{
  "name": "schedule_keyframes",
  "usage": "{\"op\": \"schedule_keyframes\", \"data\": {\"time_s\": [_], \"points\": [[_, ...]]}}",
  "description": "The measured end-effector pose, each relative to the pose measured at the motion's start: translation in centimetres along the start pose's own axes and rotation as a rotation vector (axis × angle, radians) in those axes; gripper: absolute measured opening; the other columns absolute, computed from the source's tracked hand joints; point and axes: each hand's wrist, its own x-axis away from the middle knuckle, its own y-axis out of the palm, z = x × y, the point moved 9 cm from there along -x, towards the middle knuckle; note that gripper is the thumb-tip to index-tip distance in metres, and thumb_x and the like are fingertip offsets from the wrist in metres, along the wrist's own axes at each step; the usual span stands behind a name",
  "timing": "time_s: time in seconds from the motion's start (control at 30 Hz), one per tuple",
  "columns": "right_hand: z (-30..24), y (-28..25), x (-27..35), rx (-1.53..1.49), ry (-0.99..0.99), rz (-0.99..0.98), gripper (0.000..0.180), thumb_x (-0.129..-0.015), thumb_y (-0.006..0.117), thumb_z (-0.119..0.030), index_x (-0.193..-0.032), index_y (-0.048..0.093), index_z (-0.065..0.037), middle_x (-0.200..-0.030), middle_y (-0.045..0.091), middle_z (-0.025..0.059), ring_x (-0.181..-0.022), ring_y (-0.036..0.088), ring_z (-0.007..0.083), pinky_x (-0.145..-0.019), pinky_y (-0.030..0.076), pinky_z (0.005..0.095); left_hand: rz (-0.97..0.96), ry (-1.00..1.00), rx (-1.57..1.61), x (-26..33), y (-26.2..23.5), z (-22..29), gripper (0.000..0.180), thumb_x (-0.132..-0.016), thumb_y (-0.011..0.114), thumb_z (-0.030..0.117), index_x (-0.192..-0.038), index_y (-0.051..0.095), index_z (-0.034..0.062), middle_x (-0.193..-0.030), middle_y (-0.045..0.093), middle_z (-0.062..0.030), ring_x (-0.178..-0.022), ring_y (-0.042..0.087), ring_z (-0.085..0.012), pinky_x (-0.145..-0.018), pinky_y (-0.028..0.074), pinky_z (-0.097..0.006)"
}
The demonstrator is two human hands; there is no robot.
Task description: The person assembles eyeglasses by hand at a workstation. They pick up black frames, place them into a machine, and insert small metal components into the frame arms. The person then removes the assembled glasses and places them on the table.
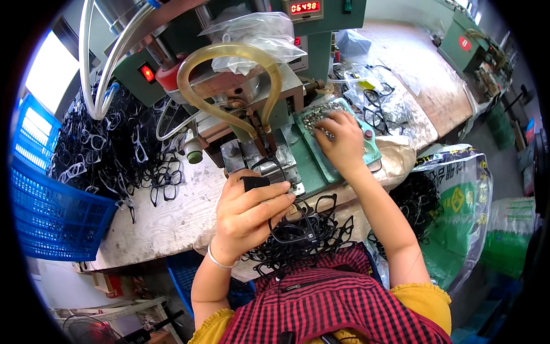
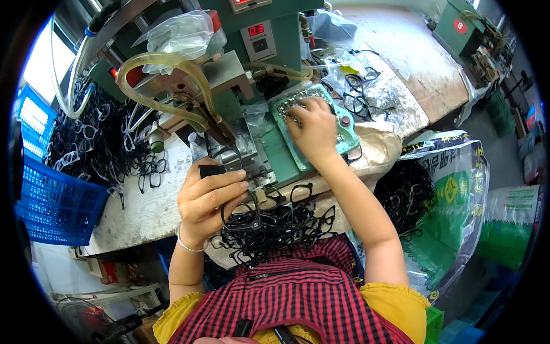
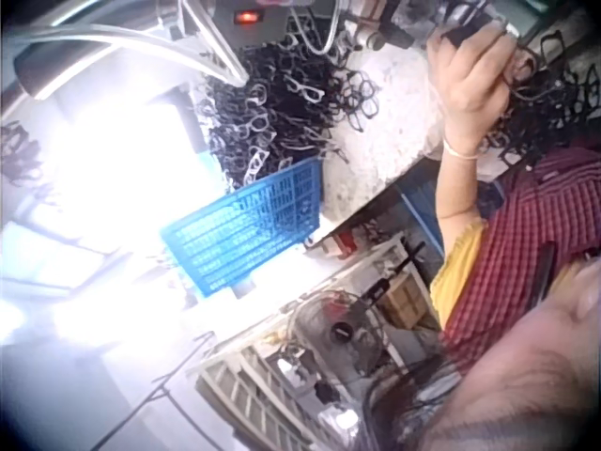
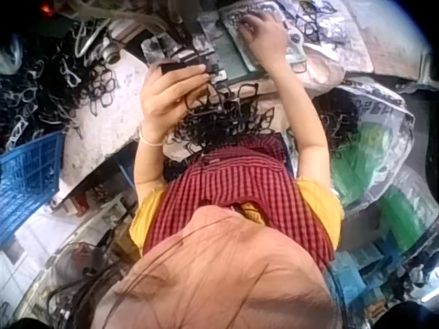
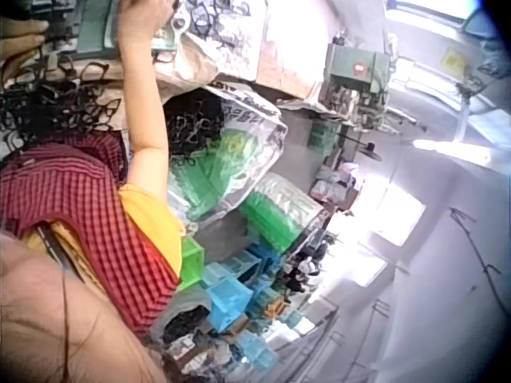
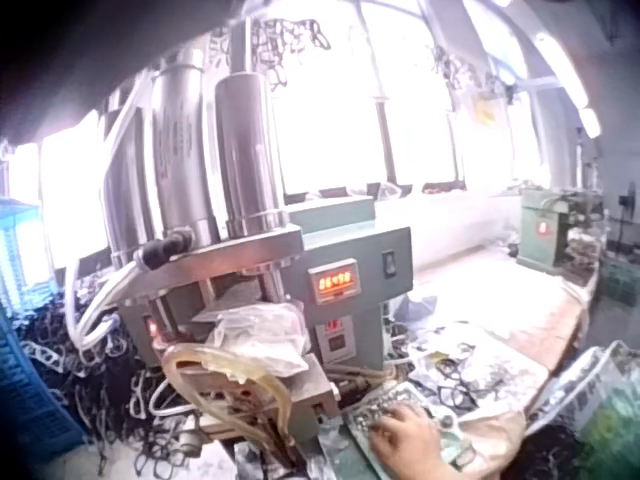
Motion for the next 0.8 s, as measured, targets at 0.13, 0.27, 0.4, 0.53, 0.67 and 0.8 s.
{"op": "schedule_keyframes", "data": {"time_s": [0.13,0.27,0.4,0.53,0.67,0.8], "points": [[-1.4,4.1,-1.9,0.168,-0.01,-0.166,0.015,-0.077,0.074,-0.019,-0.09,0.071,-0.013,-0.105,0.065,0.01,-0.111,0.059,0.031,-0.079,0.054,0.043,-0.036,-0.026,-0.054,0.8,0.2,0.4,0.031,-0.074,0.081,0.009,-0.105,0.075,0.0092,-0.11,0.074,-0.0064,-0.1,0.068,-0.0283,-0.092,0.052,-0.043],[0.2,1.9,-0.2,0.295,-0.029,-0.146,0.02,-0.076,0.071,-0.013,-0.096,0.071,-0.011,-0.111,0.066,0.0135,-0.118,0.058,0.0353,-0.08,0.055,0.0438,0.048,-0.17,-0.219,6.3,-2.4,-0.3,0.04,-0.075,0.077,0.001,-0.114,0.071,0.0051,-0.12,0.071,-0.0145,-0.112,0.067,-0.0309,-0.101,0.048,-0.045],[4.9,-4.6,3.2,-0.331,0.31,0.135,0.01,-0.087,0.069,-0.006,-0.097,0.071,-0.005,-0.094,0.071,0.0052,-0.088,0.066,0.0207,-0.077,0.052,0.0326,0.474,-0.623,-0.393,16.8,-10.2,-6.8,0.024,-0.089,0.067,-0.002,-0.113,0.069,-0.0014,-0.113,0.071,-0.0157,-0.106,0.067,-0.025,-0.097,0.05,-0.036],[9.8,-2.0,6.3,-0.947,0.688,0.28,0.006,-0.092,0.068,-0.001,-0.098,0.069,-0.003,-0.092,0.067,-0.0014,-0.084,0.06,0.006,-0.079,0.046,0.021,0.813,-0.838,-0.263,22.8,-17.9,-14.0,0.015,-0.1,0.06,0.005,-0.109,0.069,-0.0026,-0.103,0.07,-0.0069,-0.095,0.064,-0.0132,-0.086,0.05,-0.026],[7.3,1.3,3.5,-0.994,0.615,0.186,0.012,-0.09,0.068,0.001,-0.101,0.069,-0.003,-0.094,0.068,0.0002,-0.087,0.061,0.0068,-0.08,0.046,0.0205,0.58,-0.839,-0.376,20.8,-18.9,-19.8,0.011,-0.095,0.066,0.006,-0.103,0.071,0.001,-0.097,0.07,-0.0053,-0.088,0.064,-0.0133,-0.079,0.05,-0.026],[4.1,1.2,1.5,-0.986,0.558,0.107,0.013,-0.089,0.07,0.0,-0.102,0.071,-0.001,-0.093,0.07,0.0006,-0.085,0.061,0.0071,-0.078,0.048,0.0209,0.003,-0.75,-0.801,17.3,-14.9,-24.4,0.023,-0.077,0.064,-0.002,-0.093,0.075,0.0093,-0.118,0.069,-0.0122,-0.099,0.064,-0.0293,-0.091,0.048,-0.038]]}}
